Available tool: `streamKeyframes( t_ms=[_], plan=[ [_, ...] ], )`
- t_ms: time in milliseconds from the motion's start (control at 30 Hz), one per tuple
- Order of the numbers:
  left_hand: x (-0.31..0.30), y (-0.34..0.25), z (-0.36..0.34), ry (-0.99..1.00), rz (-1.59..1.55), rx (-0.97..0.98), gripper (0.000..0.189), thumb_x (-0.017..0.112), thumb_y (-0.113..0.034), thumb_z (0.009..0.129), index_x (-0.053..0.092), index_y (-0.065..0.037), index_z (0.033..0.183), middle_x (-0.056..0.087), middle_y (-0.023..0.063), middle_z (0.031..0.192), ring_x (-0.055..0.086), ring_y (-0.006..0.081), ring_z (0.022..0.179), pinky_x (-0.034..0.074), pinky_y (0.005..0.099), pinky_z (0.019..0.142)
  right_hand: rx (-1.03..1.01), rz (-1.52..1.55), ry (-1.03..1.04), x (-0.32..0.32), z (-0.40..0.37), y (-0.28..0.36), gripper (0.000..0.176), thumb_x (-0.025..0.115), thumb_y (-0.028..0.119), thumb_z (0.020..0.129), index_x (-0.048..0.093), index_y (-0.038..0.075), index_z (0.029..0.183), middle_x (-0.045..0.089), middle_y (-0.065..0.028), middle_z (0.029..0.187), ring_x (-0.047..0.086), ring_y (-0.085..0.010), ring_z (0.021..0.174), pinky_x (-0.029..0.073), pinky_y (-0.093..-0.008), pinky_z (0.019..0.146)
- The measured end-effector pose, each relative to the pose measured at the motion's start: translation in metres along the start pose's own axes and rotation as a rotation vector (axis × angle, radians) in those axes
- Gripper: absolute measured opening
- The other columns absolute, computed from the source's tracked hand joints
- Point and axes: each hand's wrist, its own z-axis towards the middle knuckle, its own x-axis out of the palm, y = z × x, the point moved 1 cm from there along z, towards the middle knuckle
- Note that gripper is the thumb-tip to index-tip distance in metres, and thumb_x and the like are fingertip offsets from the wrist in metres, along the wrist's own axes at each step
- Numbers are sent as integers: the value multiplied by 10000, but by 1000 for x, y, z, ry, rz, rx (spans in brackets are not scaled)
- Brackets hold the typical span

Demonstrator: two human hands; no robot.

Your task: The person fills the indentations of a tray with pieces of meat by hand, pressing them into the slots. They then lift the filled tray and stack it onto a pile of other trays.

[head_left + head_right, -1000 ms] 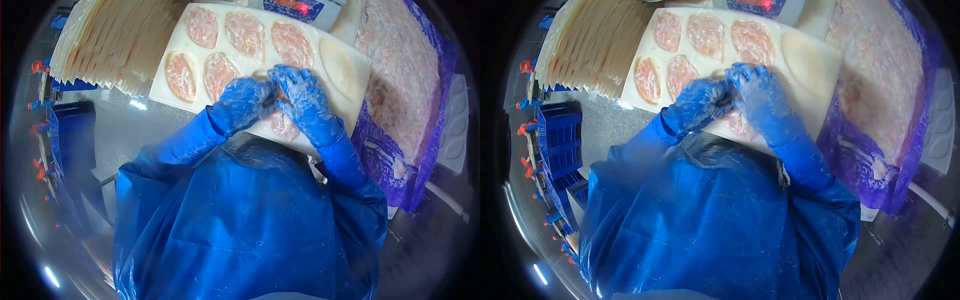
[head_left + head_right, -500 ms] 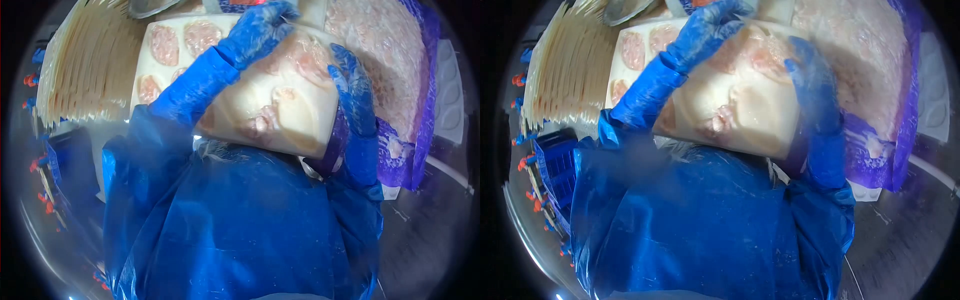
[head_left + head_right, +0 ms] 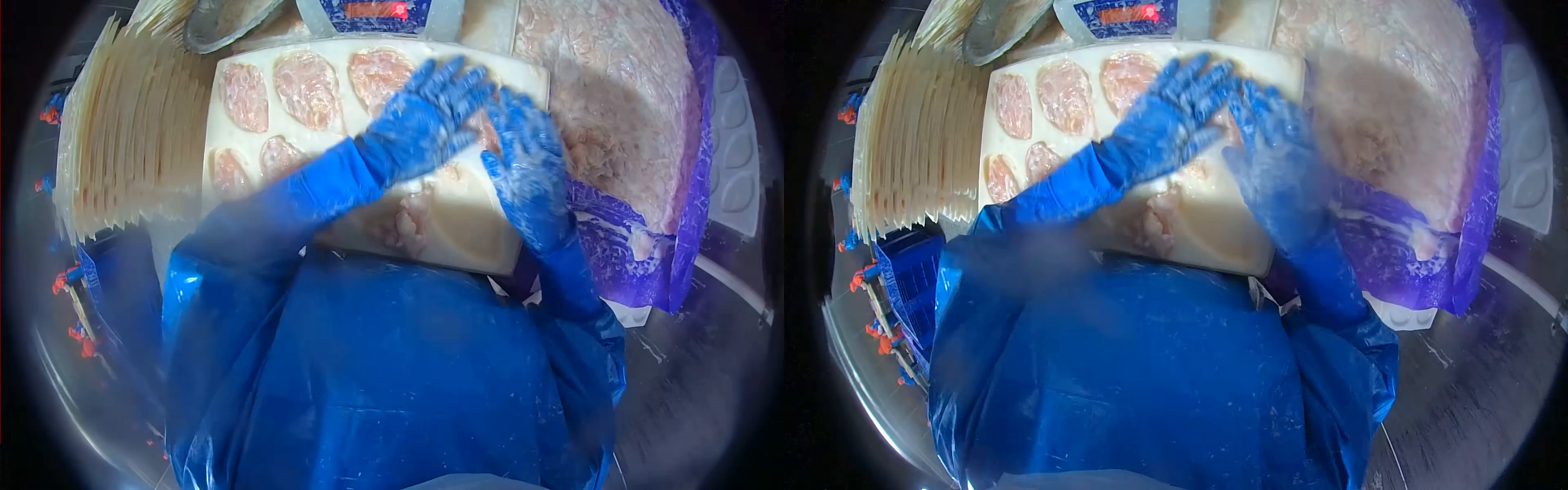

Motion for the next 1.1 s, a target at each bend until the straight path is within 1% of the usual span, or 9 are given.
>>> streamKeyframes(
  t_ms=[233, 367, 533, 600, 633, 833, 900, 1000, 1100],
  plan=[
    [17, -8, 19, -176, 108, -91, 709, 517, -459, 974, 326, -129, 1572, 303, 189, 1614, 255, 401, 1491, 103, 600, 1215, 76, 110, -3, -3, -27, 7, 710, 634, 328, 914, 394, 55, 1524, 409, -164, 1558, 349, -358, 1451, 226, -494, 1222],
    [3, 17, 31, -141, 318, -234, 639, 581, -451, 971, 446, -122, 1502, 409, 170, 1551, 283, 370, 1481, 184, 558, 1207, 7, -114, 8, 15, -12, 7, 700, 634, 321, 925, 390, 46, 1521, 399, -183, 1559, 352, -360, 1451, 216, -502, 1230],
    [-47, 12, -42, -293, 230, -144, 588, 559, -439, 967, 517, -84, 1434, 539, 175, 1404, 451, 354, 1345, 330, 500, 1132, 219, 359, -211, -23, -31, 29, 538, 670, 197, 923, 520, 21, 1409, 593, -210, 1316, 555, -383, 1193, 425, -471, 1041],
    [-58, -14, -96, 98, -535, -208, 488, 610, -396, 947, 604, -60, 1301, 605, 137, 1142, 565, 299, 1049, 457, 442, 893, 247, 499, -49, -26, -40, 71, 496, 681, 205, 918, 553, 20, 1360, 614, -203, 1268, 590, -373, 1129, 458, -458, 989],
    [-61, -36, -114, -42, -234, -122, 400, 652, -340, 908, 639, -64, 1196, 571, 106, 980, 538, 263, 874, 446, 423, 748, 263, 632, 89, -24, -42, 85, 455, 693, 213, 913, 587, 19, 1311, 635, -197, 1221, 625, -363, 1065, 492, -446, 937],
    [-52, -29, -126, -19, -70, -160, 315, 704, -245, 840, 605, -72, 1084, 575, 140, 1028, 553, 326, 958, 451, 443, 782, 112, 316, -5, 43, -40, 68, 343, 722, 203, 888, 637, 41, 1178, 665, -171, 1115, 675, -321, 912, 540, -393, 807],
    [-53, -25, -130, -38, -70, -234, 274, 705, -236, 848, 627, -77, 1056, 586, 132, 974, 560, 349, 925, 455, 455, 790, 247, 584, -86, 3, -15, 92, 316, 710, 194, 882, 652, 84, 1173, 669, -138, 1119, 675, -299, 927, 546, -404, 836],
    [-63, -32, -137, -127, -172, -263, 287, 721, -250, 848, 634, -92, 1071, 597, 124, 977, 574, 329, 932, 450, 450, 806, -238, 193, -17, 23, 1, 98, 283, 658, 201, 905, 668, 104, 1171, 677, -108, 1109, 659, -321, 1001, 523, -417, 930],
    [-53, -37, -147, -60, -59, -310, 318, 732, -276, 853, 633, -104, 1101, 602, 106, 992, 578, 311, 942, 433, 449, 833, 62, 316, 207, 38, 8, 94, 277, 635, 221, 924, 670, 96, 1169, 681, -126, 1079, 653, -331, 993, 517, -405, 944]
  ],
)
